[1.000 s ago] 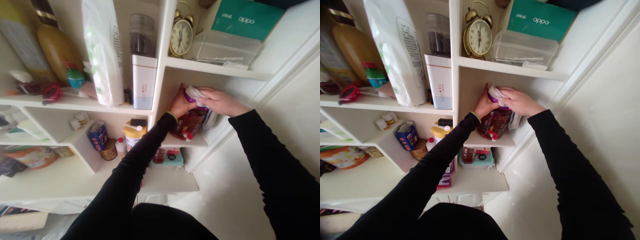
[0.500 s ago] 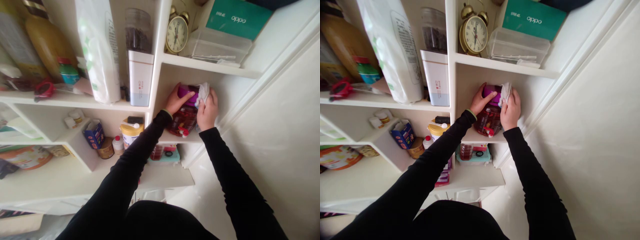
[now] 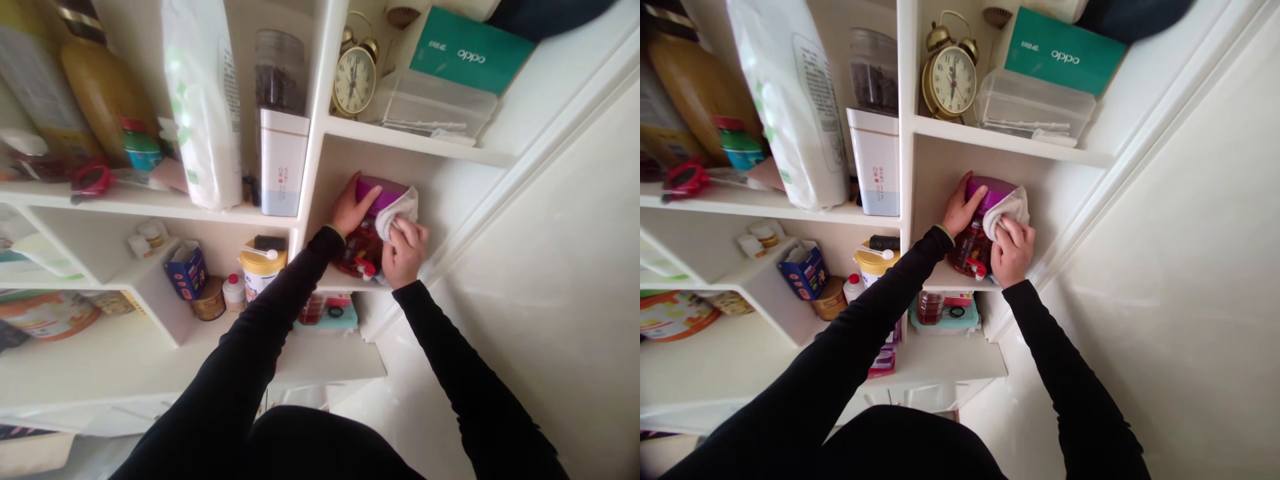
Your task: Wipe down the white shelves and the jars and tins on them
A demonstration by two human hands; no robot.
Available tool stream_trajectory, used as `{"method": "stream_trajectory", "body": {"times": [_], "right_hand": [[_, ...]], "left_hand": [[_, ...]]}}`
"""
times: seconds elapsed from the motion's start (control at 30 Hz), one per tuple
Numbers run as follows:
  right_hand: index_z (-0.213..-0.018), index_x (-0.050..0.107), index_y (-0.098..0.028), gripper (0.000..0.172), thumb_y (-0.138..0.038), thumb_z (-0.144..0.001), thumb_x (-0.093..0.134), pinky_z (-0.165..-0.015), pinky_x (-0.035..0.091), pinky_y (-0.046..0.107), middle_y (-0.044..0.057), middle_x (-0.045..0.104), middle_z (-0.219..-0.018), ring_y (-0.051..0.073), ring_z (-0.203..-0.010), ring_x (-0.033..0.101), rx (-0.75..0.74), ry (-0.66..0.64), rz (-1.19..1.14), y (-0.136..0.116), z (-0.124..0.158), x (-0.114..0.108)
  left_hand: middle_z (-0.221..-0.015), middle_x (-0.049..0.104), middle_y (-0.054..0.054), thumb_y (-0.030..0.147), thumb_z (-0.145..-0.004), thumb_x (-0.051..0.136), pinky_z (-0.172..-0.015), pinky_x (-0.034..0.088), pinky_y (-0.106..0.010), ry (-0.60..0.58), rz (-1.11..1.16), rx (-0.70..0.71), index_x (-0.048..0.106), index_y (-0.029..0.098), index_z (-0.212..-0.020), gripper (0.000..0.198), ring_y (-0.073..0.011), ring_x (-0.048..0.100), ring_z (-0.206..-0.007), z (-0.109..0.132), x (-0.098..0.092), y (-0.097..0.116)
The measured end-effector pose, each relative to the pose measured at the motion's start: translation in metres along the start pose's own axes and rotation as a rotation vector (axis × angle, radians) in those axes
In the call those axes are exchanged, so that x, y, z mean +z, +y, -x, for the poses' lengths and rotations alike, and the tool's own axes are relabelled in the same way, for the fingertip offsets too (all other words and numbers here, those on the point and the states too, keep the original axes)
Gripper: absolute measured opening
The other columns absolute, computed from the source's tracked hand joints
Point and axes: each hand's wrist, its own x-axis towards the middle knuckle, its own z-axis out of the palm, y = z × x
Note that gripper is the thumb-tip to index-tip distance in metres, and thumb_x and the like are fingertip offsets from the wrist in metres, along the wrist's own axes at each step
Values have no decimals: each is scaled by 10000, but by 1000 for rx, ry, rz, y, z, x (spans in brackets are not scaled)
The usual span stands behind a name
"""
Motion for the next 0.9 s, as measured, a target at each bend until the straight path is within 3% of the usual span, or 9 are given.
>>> {"method": "stream_trajectory", "body": {"times": [0.17,0.3,0.43,0.53,0.6,0.7,0.8,0.87,0.9], "right_hand": [[-1137,838,-281,425,-238,-1047,425,-1102,551,509,79,783,-1319,305,-1166,631,-204,-162,-50,-10,-32,-5],[-1171,820,-264,378,-194,-1006,488,-1100,559,507,86,783,-1292,303,-1158,643,-306,-130,-78,12,-32,-11],[-1175,801,-238,382,-164,-998,470,-1052,588,489,115,783,-1260,297,-1119,680,-237,0,-67,35,-10,-14],[-1163,790,-232,387,-155,-988,454,-1024,601,488,122,781,-1248,296,-1100,702,-174,4,-42,44,-3,-21],[-1181,787,-230,393,-159,-979,457,-1045,591,516,135,770,-1259,313,-1120,705,-137,12,-23,45,-6,-34],[-1307,756,-213,425,-207,-995,468,-1110,551,581,179,731,-1298,366,-1221,685,-81,154,-74,39,-15,-66],[-1334,749,-275,372,-339,-1032,541,-1119,552,596,144,738,-1247,390,-1225,691,4,281,-239,21,-19,-101],[-1309,760,-324,343,-423,-1060,544,-1110,577,585,97,763,-1218,382,-1210,713,102,286,-386,2,-17,-116],[-1315,761,-332,355,-446,-1074,528,-1125,582,583,80,771,-1235,378,-1232,719,150,271,-468,-9,-14,-120]], "left_hand": [[-1670,601,-44,646,-1077,560,-1373,370,-430,2,64,-33,457,310,-1684,701,-259,512,-1607,-7,3,-6],[-1685,581,-80,632,-1116,490,-1371,360,-394,10,27,13,480,250,-1661,665,-247,519,-1599,-9,4,-11],[-1686,573,-120,583,-1148,435,-1349,364,-360,28,-29,40,476,190,-1655,643,-242,516,-1603,-8,6,-14],[-1665,594,-129,612,-1135,453,-1333,385,-367,36,-26,42,496,194,-1648,663,-263,530,-1594,-9,9,-17],[-1645,613,-127,659,-1117,463,-1332,393,-392,37,-4,39,511,206,-1641,695,-278,539,-1586,-13,10,-19],[-1658,598,-122,755,-1068,489,-1375,344,-444,59,51,63,540,197,-1615,782,-301,500,-1608,-17,8,-19],[-1718,521,-148,883,-974,507,-1428,248,-484,166,94,144,551,160,-1592,953,-335,416,-1652,-1,3,-9],[-1766,446,-163,910,-968,464,-1447,205,-488,216,128,266,493,146,-1629,1011,-333,356,-1686,31,5,4],[-1787,410,-165,864,-1013,434,-1449,206,-476,181,162,338,431,153,-1670,969,-316,335,-1702,53,8,12]]}}
